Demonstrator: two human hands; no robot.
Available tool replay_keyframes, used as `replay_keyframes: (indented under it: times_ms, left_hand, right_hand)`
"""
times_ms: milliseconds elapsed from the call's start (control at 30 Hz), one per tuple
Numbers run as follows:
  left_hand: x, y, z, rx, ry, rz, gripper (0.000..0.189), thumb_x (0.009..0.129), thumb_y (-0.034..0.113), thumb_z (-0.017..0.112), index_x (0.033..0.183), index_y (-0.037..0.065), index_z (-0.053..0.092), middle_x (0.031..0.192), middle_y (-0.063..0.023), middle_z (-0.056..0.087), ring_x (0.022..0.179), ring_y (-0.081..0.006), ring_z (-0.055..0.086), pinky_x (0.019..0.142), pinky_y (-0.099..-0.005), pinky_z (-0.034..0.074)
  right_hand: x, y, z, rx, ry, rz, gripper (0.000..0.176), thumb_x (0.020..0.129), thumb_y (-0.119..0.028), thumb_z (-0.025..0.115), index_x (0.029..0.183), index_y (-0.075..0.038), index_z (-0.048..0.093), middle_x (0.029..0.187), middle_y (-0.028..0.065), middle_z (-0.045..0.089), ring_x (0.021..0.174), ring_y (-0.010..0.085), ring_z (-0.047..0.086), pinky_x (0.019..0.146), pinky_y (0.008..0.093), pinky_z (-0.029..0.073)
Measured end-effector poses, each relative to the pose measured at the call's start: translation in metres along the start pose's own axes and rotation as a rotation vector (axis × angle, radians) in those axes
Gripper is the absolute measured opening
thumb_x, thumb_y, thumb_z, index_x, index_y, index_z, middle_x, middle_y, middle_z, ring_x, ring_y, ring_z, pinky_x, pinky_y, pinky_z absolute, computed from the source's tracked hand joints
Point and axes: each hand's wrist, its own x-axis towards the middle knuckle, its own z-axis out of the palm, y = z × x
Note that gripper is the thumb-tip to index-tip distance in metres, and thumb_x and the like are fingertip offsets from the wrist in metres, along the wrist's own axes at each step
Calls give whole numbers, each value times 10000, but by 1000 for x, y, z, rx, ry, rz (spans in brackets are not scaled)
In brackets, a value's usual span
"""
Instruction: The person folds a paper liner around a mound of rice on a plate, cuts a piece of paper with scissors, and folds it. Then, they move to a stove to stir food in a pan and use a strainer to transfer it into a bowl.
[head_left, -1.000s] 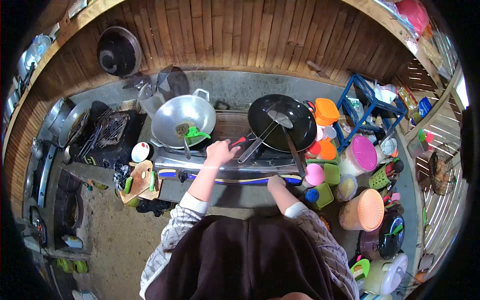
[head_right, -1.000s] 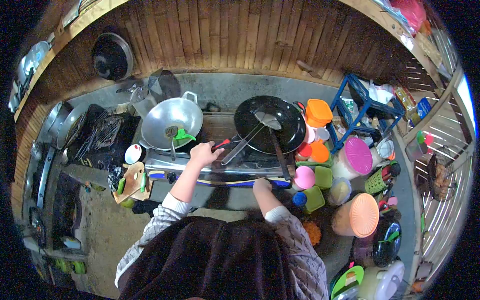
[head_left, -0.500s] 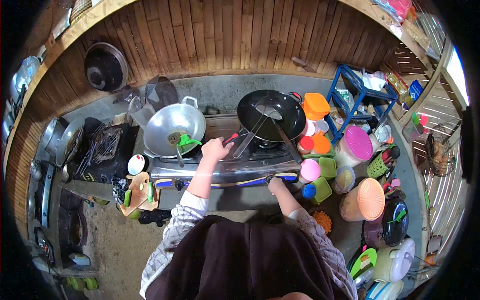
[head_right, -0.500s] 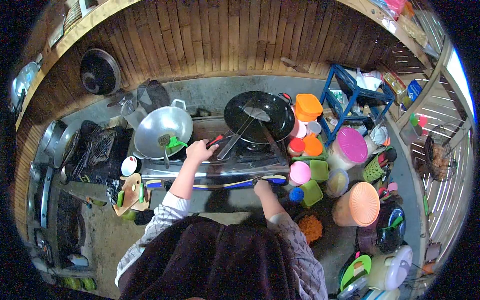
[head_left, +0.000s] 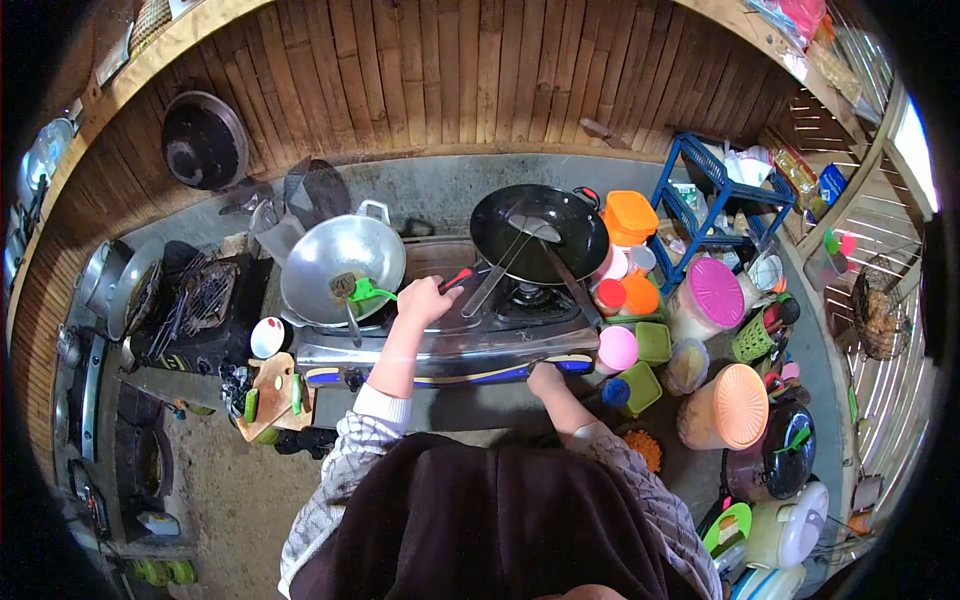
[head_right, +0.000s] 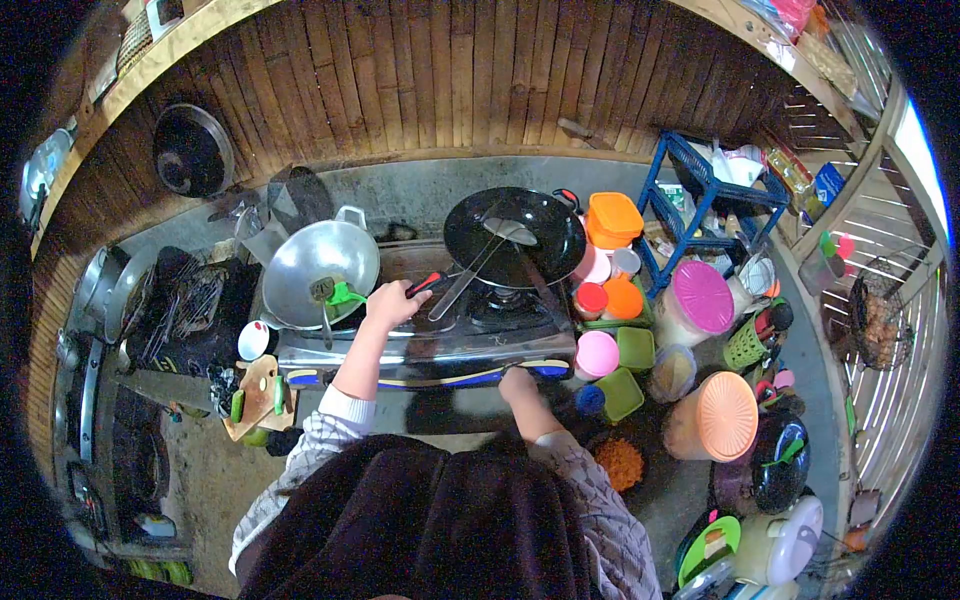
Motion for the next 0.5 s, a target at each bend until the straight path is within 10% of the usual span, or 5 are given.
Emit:
replay_keyframes:
  times_ms: [500]
  left_hand:
    - [1, -1, 1, -40, -24, -9, 495, 732, 544, 533, 779, 61, 631, 709, -171, 619, 744, -329, 606, 671, -411, 468]
  right_hand:
    - [31, -12, 48, -254, 64, 169, 254, 787, -127, 466, 934, -39, 653, 992, 128, 623, 865, 250, 618, 575, 427, 493]
